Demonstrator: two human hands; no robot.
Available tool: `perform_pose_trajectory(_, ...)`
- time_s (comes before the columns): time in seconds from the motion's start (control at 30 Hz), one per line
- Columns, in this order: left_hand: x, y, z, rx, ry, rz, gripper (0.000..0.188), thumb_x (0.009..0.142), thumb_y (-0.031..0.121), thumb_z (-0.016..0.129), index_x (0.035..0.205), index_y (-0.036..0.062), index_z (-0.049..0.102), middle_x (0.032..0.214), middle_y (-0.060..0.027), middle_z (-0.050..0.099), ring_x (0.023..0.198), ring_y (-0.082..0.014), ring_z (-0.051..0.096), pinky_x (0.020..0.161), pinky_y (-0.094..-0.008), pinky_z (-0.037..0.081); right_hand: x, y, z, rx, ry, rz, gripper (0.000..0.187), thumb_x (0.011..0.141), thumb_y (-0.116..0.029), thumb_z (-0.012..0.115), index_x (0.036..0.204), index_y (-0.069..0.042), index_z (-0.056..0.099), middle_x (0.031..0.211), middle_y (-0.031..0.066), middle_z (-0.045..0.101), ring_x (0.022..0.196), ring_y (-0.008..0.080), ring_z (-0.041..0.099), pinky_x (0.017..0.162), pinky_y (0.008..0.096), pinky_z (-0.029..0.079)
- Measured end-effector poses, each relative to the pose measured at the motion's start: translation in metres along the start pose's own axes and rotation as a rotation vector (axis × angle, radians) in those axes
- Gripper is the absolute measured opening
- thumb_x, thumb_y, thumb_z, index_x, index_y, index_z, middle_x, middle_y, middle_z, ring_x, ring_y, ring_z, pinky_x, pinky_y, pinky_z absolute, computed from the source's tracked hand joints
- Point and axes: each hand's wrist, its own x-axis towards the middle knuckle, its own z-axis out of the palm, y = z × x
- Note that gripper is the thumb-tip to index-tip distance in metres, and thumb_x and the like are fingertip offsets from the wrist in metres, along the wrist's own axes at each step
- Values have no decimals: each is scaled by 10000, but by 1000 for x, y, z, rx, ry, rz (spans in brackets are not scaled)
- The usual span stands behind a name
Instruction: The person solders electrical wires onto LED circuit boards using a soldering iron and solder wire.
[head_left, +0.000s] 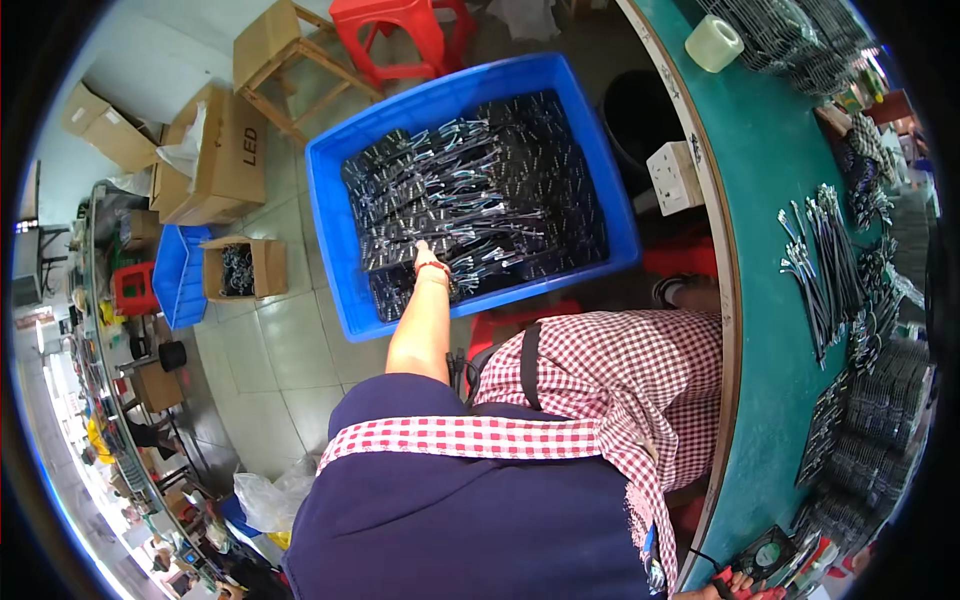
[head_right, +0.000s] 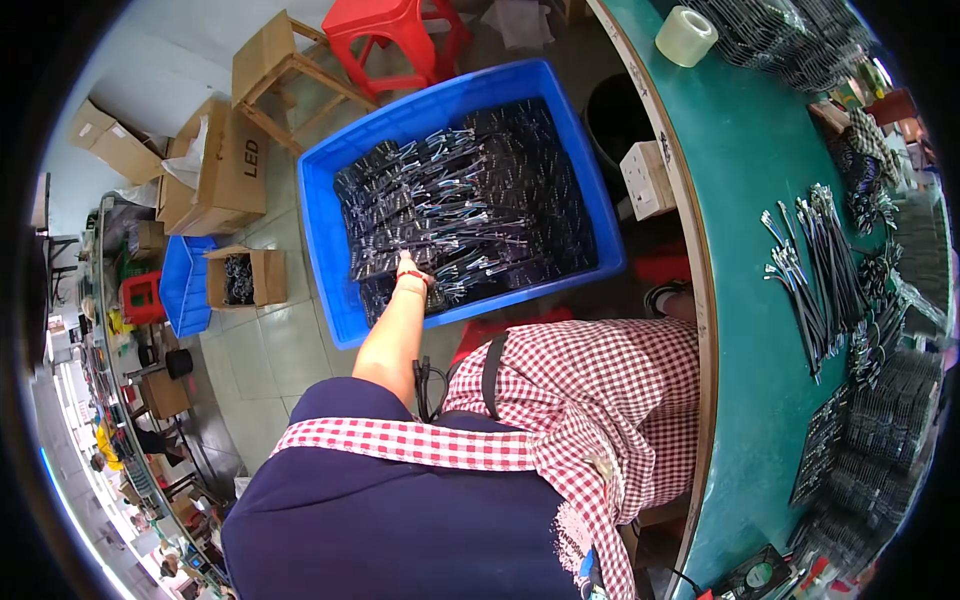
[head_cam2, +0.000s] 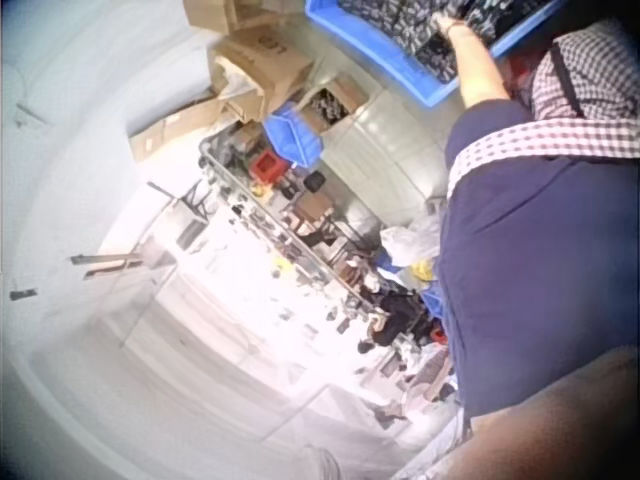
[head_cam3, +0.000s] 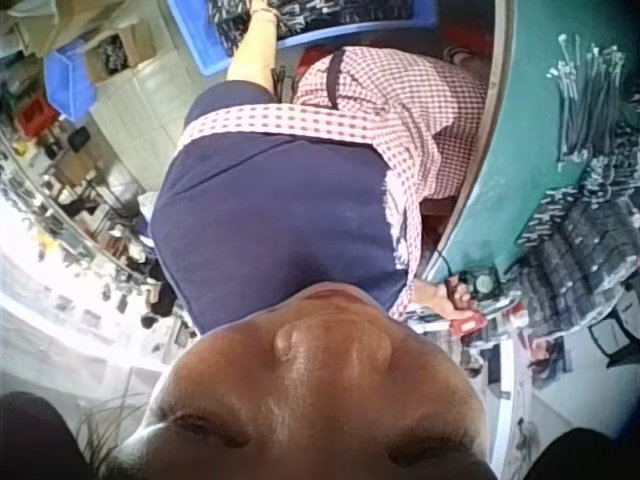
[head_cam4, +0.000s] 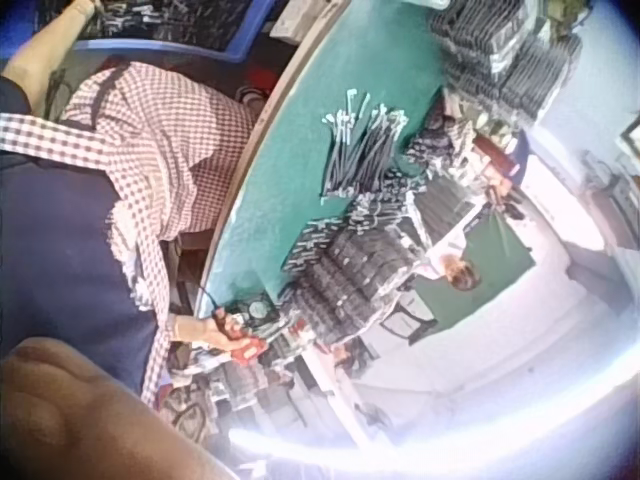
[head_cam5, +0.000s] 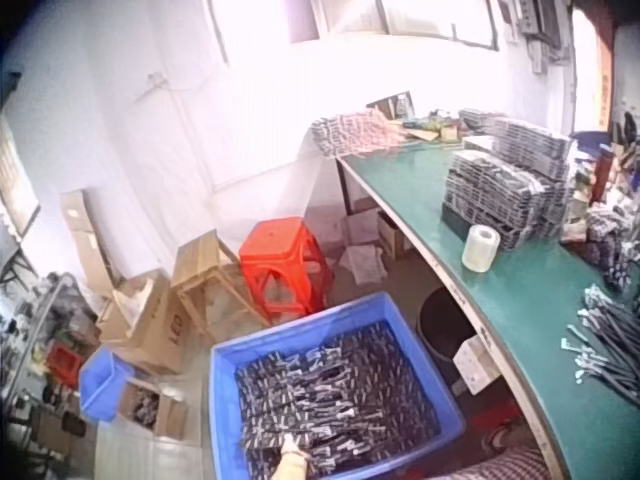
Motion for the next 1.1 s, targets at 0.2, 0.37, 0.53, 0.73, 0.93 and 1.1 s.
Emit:
perform_pose_trajectory(0.2, 23, -7, -9, 1170, 149, 1220, 703, 698, 194, 758, 1329, 68, 475, 1429, -163, 391, 1384, -332, 292, 1118, -437, 289, 1, 12, 4, -39, 1, 30, 305, 853, -336, 628, 932, -59, 529, 592, 19, 422, 485, 149, 397, 453, 286, 309)
perform_pose_trajectory(0.37, 37, 45, 12, 1953, -1, 1411, 873, 656, 363, 833, 1377, 114, 409, 1472, -94, 362, 1354, -304, 353, 1118, -541, 255, -12, 6, -13, -106, 52, 3, 308, 869, -307, 619, 977, -32, 529, 609, 23, 419, 497, 142, 389, 470, 275, 310)
perform_pose_trajectory(0.53, 30, 63, 8, 2018, -84, 1684, 639, 645, 382, 827, 1189, 146, 588, 1289, -59, 494, 1199, -274, 483, 962, -516, 374, -20, 1, -16, -144, 59, -7, 313, 886, -277, 609, 1022, -6, 530, 626, 26, 416, 509, 135, 381, 487, 264, 311)
perform_pose_trajectory(0.73, 40, 114, 11, 1757, 223, 1912, 243, 786, 211, 654, 1016, 146, 611, 1161, -52, 517, 1031, -267, 561, 814, -456, 453, -19, -2, -15, -177, 60, -11, 323, 906, -242, 598, 1075, 25, 530, 646, 31, 412, 524, 127, 371, 508, 251, 311)
perform_pose_trajectory(0.93, 5, 48, 20, 1829, -480, 2159, 566, 664, 374, 776, 1099, 73, 574, 1179, -133, 543, 1163, -291, 497, 921, -493, 449, -63, -24, 15, -267, 161, -55, 294, 926, -204, 587, 1090, 36, 546, 628, 14, 370, 542, 112, 350, 526, 249, 294)
perform_pose_trajectory(1.1, 17, 36, 31, 2128, -183, 1820, 709, 680, 448, 781, 1227, 107, 486, 1268, -48, 485, 1257, -228, 416, 969, -597, 378, -24, -24, -10, -257, 118, -32, 303, 935, -199, 568, 1119, 39, 526, 643, 19, 368, 540, 109, 348, 519, 241, 296)
